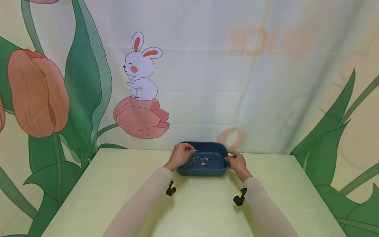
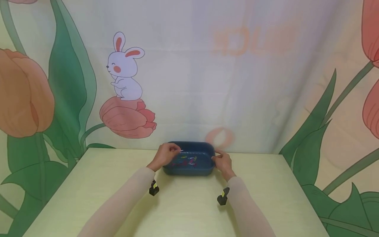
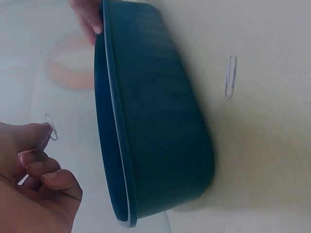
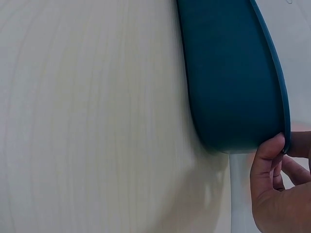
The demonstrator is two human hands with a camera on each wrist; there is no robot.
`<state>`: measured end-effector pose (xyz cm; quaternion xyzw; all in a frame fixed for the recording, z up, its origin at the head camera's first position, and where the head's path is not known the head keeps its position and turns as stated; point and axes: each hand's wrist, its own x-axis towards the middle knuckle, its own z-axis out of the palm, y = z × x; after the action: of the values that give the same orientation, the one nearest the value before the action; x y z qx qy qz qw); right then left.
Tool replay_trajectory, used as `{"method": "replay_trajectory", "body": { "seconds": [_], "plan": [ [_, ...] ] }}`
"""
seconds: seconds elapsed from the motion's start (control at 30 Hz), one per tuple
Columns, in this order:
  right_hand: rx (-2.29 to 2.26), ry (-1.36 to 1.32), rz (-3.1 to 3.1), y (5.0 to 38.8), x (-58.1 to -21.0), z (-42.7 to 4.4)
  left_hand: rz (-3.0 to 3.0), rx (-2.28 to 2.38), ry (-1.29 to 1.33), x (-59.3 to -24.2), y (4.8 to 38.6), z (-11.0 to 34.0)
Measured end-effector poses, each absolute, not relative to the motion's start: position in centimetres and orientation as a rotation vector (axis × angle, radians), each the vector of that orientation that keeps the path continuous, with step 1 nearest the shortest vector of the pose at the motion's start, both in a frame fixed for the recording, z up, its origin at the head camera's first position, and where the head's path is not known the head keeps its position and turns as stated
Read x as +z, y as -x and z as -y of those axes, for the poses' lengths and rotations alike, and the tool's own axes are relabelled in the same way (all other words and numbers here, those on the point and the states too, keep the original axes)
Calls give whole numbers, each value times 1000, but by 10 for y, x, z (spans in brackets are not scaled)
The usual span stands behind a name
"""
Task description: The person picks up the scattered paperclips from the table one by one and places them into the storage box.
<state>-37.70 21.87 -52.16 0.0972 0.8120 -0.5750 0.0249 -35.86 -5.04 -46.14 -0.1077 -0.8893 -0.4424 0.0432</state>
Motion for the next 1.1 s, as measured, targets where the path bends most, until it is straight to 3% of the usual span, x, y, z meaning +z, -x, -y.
{"method": "replay_trajectory", "body": {
  "seconds": [0.4,1.1],
  "plan": [
    [-1781,-302,-2505,376,-520,-219,2749,-1314,178,-468,376,46],
    [-1780,-311,-2486,376,-519,-219,2731,-1351,239,-476,371,42]
  ]
}}
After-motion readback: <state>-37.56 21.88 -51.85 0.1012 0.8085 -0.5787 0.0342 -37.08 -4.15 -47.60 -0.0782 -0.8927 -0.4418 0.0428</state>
